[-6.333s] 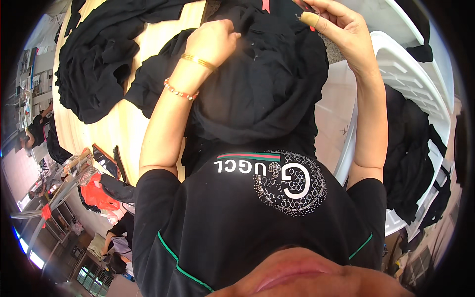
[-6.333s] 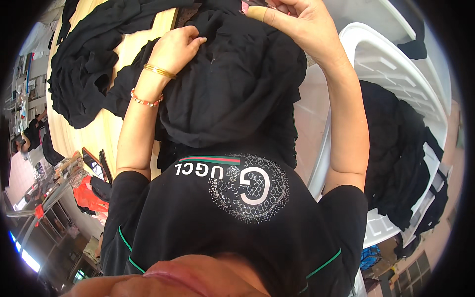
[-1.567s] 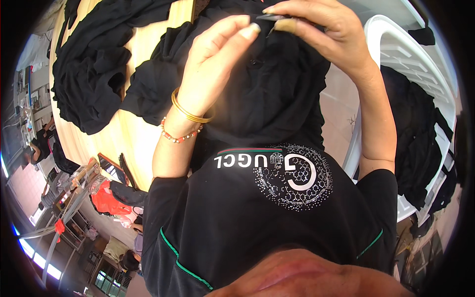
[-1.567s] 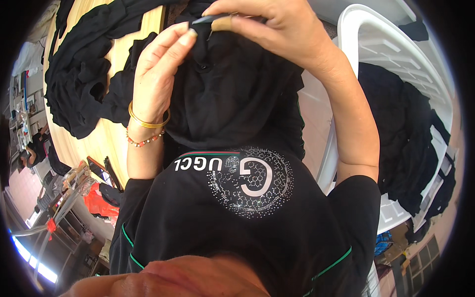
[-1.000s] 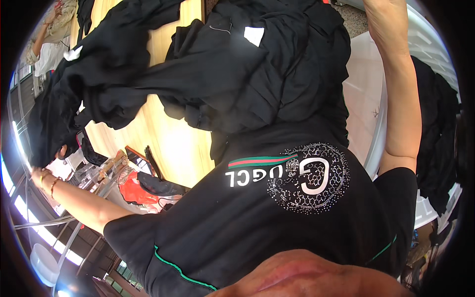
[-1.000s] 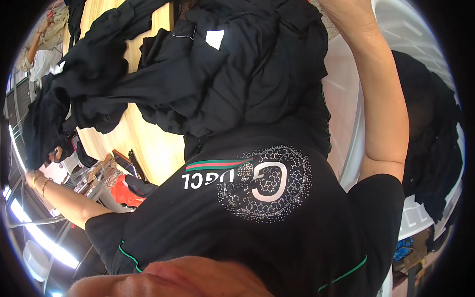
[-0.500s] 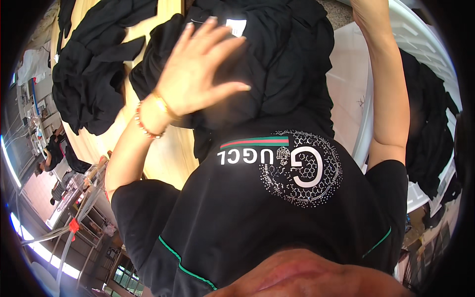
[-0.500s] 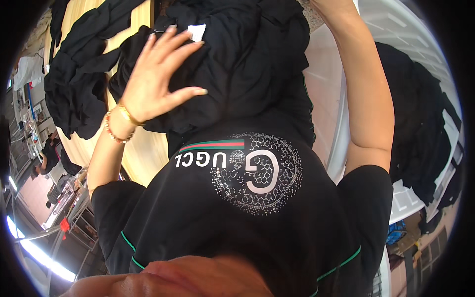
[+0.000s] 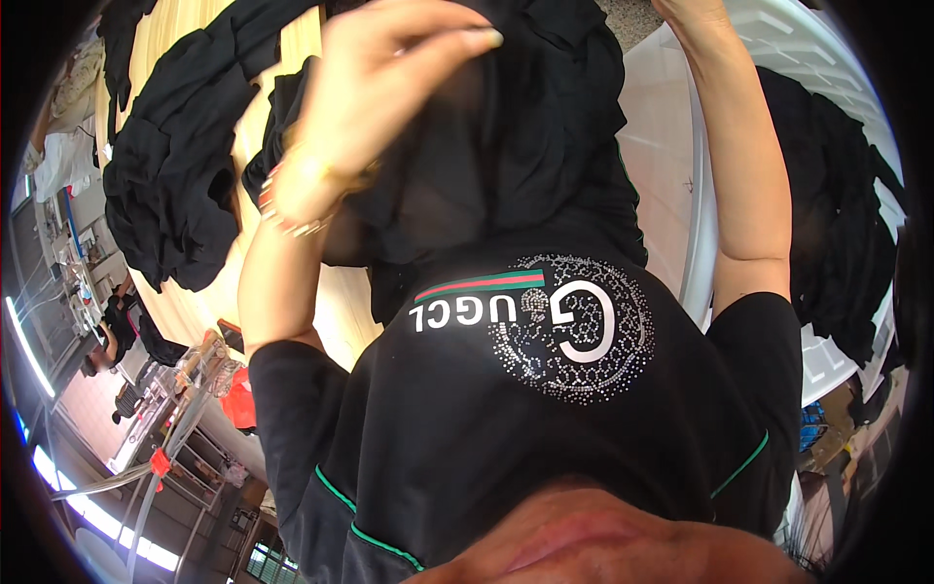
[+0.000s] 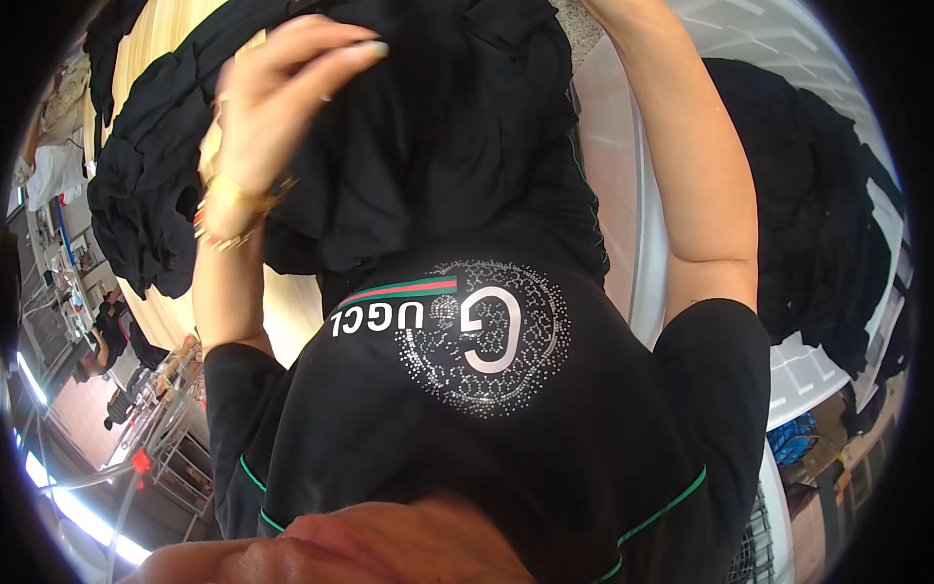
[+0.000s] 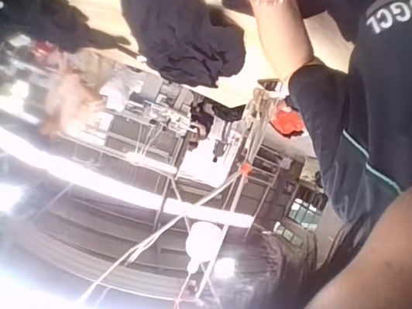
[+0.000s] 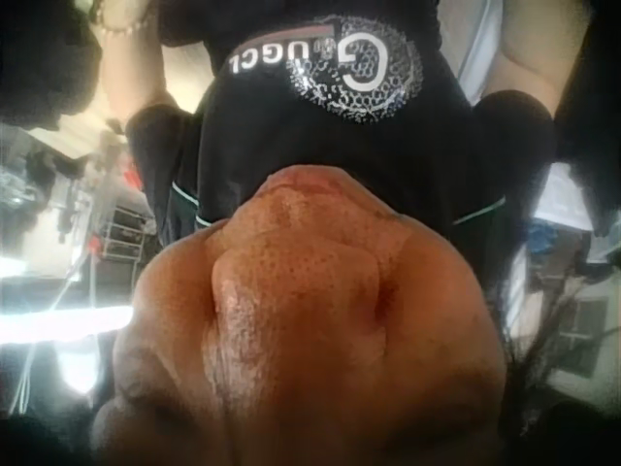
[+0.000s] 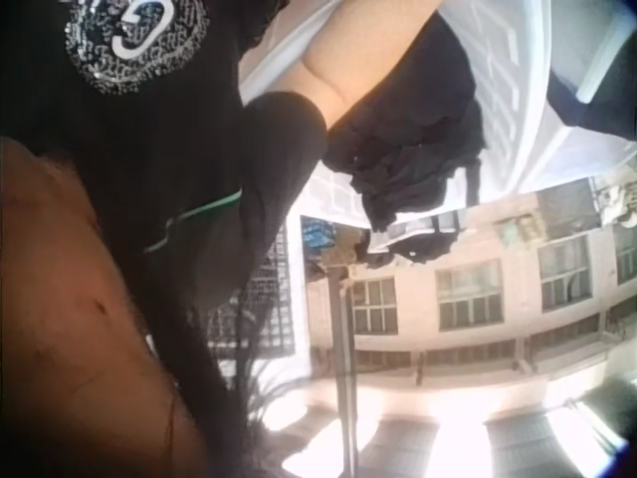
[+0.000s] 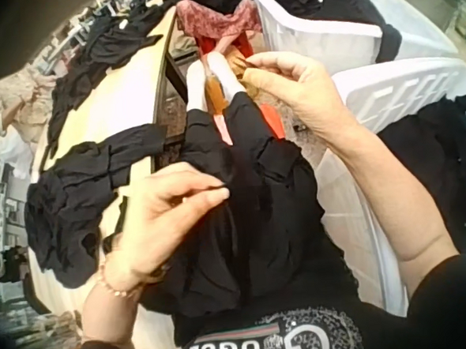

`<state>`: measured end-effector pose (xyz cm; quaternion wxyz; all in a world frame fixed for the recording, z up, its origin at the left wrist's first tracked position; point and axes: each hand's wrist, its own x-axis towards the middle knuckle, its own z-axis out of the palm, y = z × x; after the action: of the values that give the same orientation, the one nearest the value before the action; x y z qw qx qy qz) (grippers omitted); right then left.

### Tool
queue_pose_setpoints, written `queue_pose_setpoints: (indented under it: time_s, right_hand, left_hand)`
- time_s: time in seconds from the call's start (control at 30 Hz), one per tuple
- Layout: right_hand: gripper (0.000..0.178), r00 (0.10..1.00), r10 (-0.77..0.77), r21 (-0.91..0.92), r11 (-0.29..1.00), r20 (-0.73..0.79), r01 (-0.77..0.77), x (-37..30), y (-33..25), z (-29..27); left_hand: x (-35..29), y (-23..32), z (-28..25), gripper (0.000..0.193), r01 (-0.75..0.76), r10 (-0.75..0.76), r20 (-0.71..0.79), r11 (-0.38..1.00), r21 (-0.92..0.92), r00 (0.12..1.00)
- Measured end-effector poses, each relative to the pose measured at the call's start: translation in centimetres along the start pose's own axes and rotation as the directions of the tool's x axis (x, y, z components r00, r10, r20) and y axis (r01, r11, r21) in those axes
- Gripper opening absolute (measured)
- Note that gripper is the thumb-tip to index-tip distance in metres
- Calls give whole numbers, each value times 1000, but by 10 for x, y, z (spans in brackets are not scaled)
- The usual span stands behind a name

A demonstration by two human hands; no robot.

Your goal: The recorder is trimming loose threads from black garments using a pair of thread snips in a factory setting.

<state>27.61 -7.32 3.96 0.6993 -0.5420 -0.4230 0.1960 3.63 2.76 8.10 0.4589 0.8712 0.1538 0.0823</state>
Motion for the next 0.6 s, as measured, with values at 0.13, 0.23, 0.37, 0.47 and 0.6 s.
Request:
queue_pose_setpoints:
  time_s: [0.13,0.23,0.37,0.47,0.6]
  right_hand:
    - [30,999,-40,-4,999,-7,40,4,0,-5]
    - [30,1000,9,39,999,17,-9,3,-1,-3]
    - [30,1000,-1,46,999,29,-1,0,-4,-4]
    - [31,999,7,97,995,36,-10,-1,1,-6]
    - [32,1000,-30,-9,1000,2,30,-5,-9,-13]
  left_hand:
    - [-48,1,-76,38,-239,-64,-445,771,-591,893]
    - [-85,22,-110,35,-427,-57,-495,428,-797,867]
    - [-98,19,-56,30,-373,-121,-582,659,-653,804]
    - [-129,-17,-116,28,-281,-148,-660,820,-498,736]
    - [-164,-47,-149,27,-121,-159,-756,946,-301,635]
